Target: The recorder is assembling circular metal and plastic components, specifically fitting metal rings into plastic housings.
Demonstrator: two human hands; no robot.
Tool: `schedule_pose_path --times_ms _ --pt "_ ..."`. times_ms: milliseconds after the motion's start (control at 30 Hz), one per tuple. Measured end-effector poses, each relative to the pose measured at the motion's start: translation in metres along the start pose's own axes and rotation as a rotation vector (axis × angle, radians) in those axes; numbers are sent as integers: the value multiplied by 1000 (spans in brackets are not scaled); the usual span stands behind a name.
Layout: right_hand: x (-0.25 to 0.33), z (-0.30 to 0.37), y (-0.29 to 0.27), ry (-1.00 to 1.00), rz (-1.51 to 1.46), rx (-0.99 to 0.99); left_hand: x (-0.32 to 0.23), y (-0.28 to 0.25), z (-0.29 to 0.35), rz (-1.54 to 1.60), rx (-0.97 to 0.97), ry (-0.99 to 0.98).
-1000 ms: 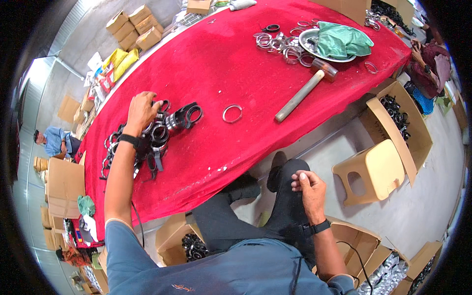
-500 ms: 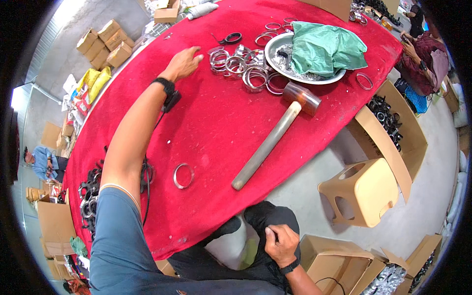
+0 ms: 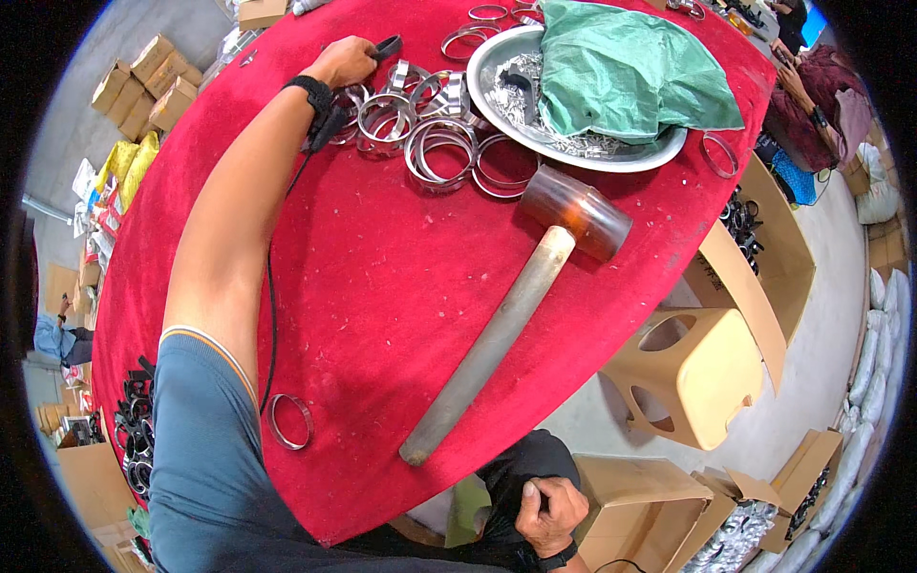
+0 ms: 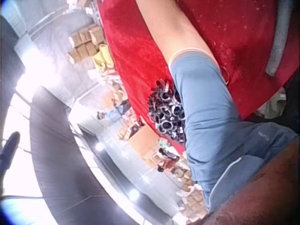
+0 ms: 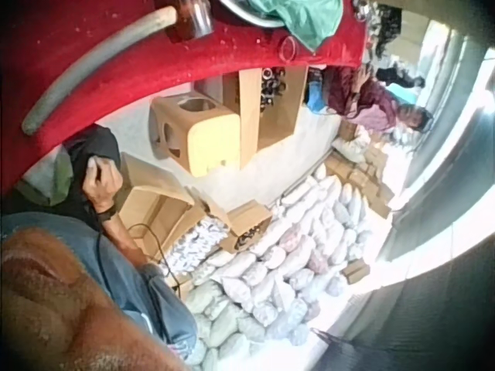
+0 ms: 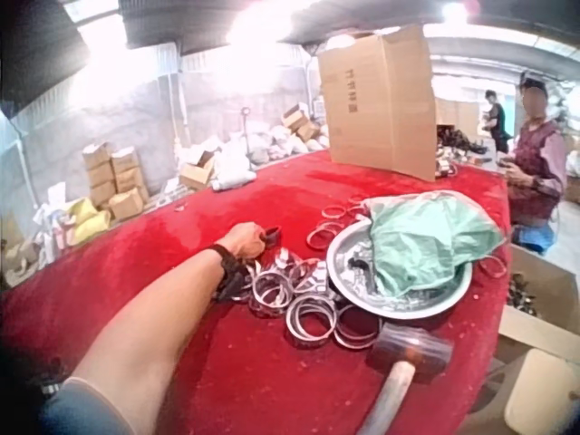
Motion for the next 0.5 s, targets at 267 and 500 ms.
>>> schedule_pose_path --times_ms 267,500 --pt "7 5 -1 -88 -169 35 36 -64 107 417 -232 -241" --pt "31 9 -6 -225 -257 6 48 -169 272 465 -316 -214"
Point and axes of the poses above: each hand's wrist, its own z-axis away from the middle knuckle, its own y-axis out of the palm, x = y × z, the point moved 3 cm from there along -z, towards the middle knuckle, and after that the axes turned 8 degrees about -y, right-handed, at the moved point
